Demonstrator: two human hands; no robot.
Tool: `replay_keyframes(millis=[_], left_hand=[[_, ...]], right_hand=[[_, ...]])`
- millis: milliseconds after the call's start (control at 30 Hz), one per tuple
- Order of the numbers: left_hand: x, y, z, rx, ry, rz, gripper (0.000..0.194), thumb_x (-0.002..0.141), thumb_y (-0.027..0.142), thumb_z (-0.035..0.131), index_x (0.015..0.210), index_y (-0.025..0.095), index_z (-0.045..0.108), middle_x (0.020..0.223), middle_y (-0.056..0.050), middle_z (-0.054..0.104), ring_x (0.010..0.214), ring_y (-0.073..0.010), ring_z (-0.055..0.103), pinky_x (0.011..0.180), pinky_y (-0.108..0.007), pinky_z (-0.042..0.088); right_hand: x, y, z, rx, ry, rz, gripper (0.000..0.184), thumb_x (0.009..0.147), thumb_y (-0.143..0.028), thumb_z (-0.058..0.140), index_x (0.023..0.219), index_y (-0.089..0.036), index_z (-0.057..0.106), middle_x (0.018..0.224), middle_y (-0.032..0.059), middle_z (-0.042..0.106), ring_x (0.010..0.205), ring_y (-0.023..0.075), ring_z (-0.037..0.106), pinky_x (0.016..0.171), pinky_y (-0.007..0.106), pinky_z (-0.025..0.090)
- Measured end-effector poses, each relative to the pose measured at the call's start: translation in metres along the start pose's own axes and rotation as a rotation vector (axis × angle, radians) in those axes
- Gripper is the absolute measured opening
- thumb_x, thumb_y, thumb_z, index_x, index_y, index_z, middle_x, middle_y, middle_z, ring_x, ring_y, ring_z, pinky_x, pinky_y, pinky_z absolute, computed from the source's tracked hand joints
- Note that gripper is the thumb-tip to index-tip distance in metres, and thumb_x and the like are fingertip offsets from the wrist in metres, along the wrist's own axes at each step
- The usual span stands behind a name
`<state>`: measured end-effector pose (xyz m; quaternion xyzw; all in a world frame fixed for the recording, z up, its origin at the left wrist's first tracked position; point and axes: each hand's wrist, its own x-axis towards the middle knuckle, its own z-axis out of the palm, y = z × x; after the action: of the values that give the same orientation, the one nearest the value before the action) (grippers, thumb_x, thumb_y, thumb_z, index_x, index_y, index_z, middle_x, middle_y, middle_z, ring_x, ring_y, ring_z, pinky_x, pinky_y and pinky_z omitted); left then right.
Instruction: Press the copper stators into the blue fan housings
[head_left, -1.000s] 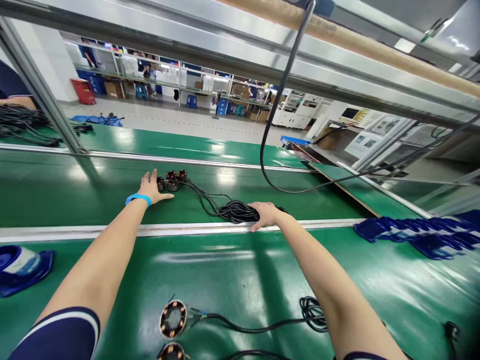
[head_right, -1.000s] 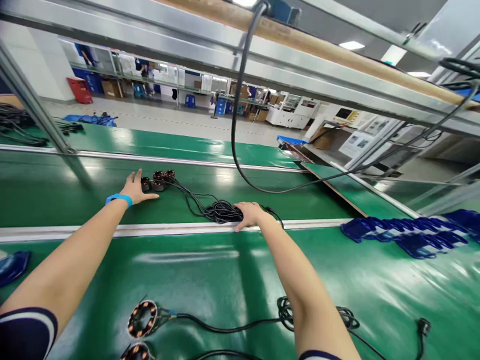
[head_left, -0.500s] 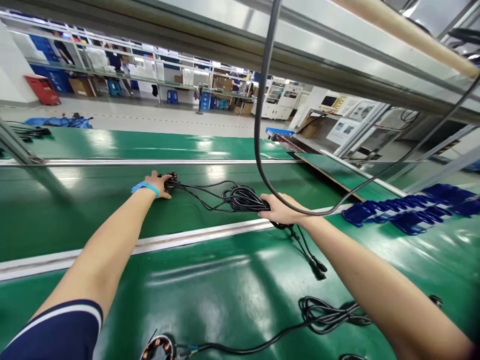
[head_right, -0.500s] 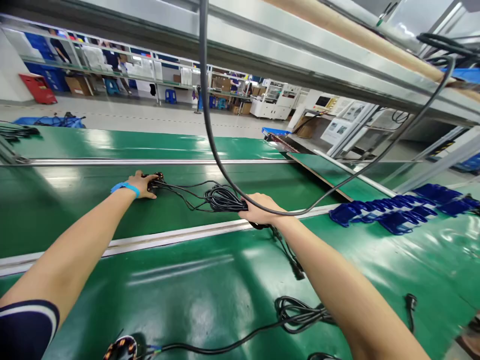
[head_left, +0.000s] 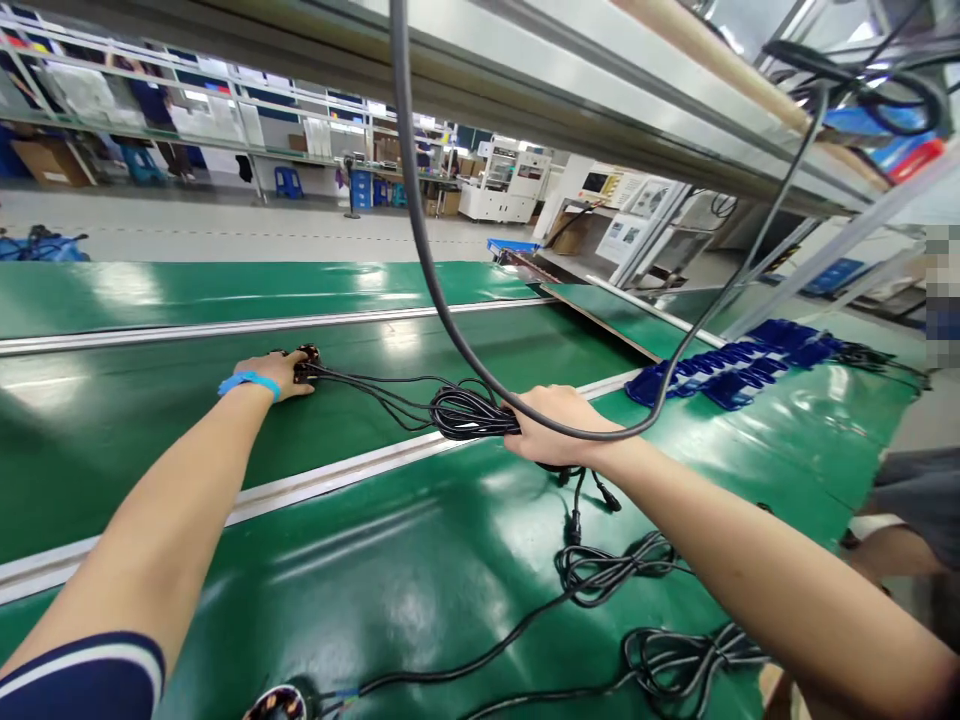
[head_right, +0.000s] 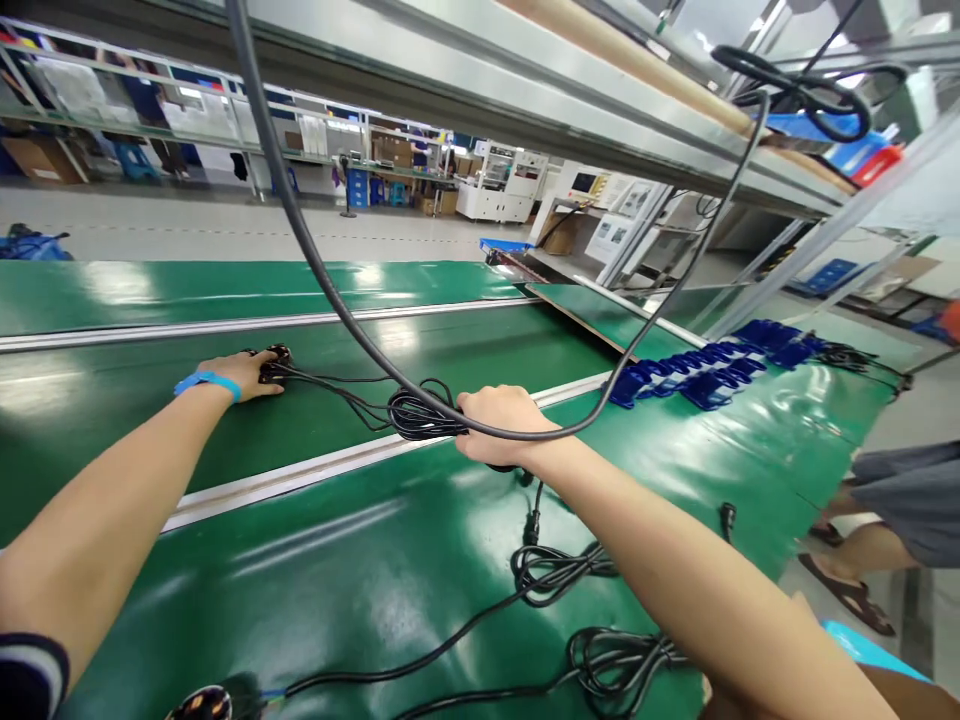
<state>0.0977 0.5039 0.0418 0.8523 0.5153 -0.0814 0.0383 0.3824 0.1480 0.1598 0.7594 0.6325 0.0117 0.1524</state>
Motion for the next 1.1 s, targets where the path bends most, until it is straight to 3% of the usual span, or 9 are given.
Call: replay_keyframes(millis=[233,400,533,633,733,800,867,967,1100], left_hand=[[-0.088,0.041,0.002,0.119,0.054,0.064,0.077,0.085,0.068,0.054,0.153,0.035,0.04,0.143,-0.02,0.054,0.114,-0.0473,0.063,0.093,-0.057,0.053],[-0.188,0.07,0.004,0.127,0.083,0.078,0.077,0.087,0.073,0.042,0.155,0.037,0.035,0.144,-0.019,0.053,0.104,-0.0454,0.067,0.086,-0.056,0.054],[-0.255,0.087,0.026,0.09,0.052,0.054,0.082,0.086,0.074,0.038,0.156,0.032,0.035,0.137,-0.02,0.058,0.099,-0.0459,0.069,0.084,-0.057,0.054],[-0.283,0.098,0.046,0.022,-0.043,-0.017,0.086,0.083,0.074,0.038,0.156,0.029,0.037,0.135,-0.021,0.059,0.1,-0.0477,0.069,0.085,-0.058,0.054],[-0.295,0.105,0.052,-0.033,-0.118,-0.046,0.09,0.081,0.078,0.039,0.157,0.03,0.034,0.14,-0.021,0.057,0.103,-0.0484,0.069,0.087,-0.059,0.053],[-0.298,0.107,0.049,-0.056,-0.14,-0.041,0.096,0.077,0.08,0.045,0.158,0.028,0.033,0.142,-0.023,0.055,0.108,-0.0487,0.067,0.091,-0.058,0.053],[-0.3,0.107,0.044,-0.072,-0.165,-0.037,0.099,0.076,0.079,0.049,0.158,0.025,0.033,0.144,-0.025,0.054,0.112,-0.0491,0.066,0.094,-0.057,0.052],[-0.306,0.11,0.04,-0.087,-0.201,-0.02,0.099,0.077,0.079,0.049,0.158,0.025,0.033,0.146,-0.026,0.053,0.118,-0.0479,0.064,0.099,-0.056,0.05],[-0.323,0.109,0.036,-0.122,-0.259,0.032,0.105,0.069,0.086,0.056,0.155,0.029,0.04,0.145,-0.021,0.057,0.125,-0.0452,0.061,0.103,-0.053,0.049]], right_hand=[[-0.103,0.014,0.001,-0.185,-0.106,0.015,0.028,0.089,-0.033,0.053,0.106,-0.015,0.063,0.088,0.0141,0.074,0.084,0.038,0.074,0.067,0.041,0.05],[-0.194,0.038,-0.028,-0.277,-0.205,0.285,0.026,0.087,-0.04,0.062,0.104,-0.02,0.061,0.087,0.0121,0.074,0.089,0.0425,0.074,0.069,0.048,0.053],[-0.216,0.067,-0.039,-0.315,-0.094,0.454,0.031,0.085,-0.046,0.068,0.103,-0.023,0.059,0.084,0.0118,0.073,0.083,0.0399,0.073,0.064,0.043,0.049],[-0.195,0.091,0.005,-0.239,0.007,0.379,0.038,0.084,-0.05,0.07,0.11,-0.023,0.06,0.095,0.013,0.073,0.084,0.0372,0.072,0.062,0.037,0.046],[-0.158,0.108,0.086,-0.033,0.073,0.188,0.033,0.092,-0.04,0.063,0.12,-0.021,0.062,0.108,0.014,0.071,0.099,0.0333,0.069,0.076,0.037,0.049],[-0.137,0.114,0.138,0.131,0.054,0.102,0.046,0.092,-0.044,0.066,0.129,-0.018,0.062,0.118,0.016,0.069,0.11,0.0318,0.066,0.09,0.04,0.049],[-0.124,0.118,0.174,0.203,0.051,0.058,0.052,0.094,-0.043,0.064,0.14,-0.021,0.058,0.128,0.0146,0.065,0.119,0.0296,0.062,0.098,0.041,0.048],[-0.127,0.128,0.194,0.26,0.032,0.016,0.048,0.094,-0.039,0.061,0.139,-0.023,0.06,0.122,0.0114,0.068,0.116,0.0283,0.064,0.1,0.042,0.049],[-0.151,0.149,0.191,0.461,-0.095,-0.068,0.057,0.091,-0.055,0.063,0.14,-0.026,0.061,0.121,0.0106,0.07,0.115,0.0297,0.066,0.104,0.045,0.049]])
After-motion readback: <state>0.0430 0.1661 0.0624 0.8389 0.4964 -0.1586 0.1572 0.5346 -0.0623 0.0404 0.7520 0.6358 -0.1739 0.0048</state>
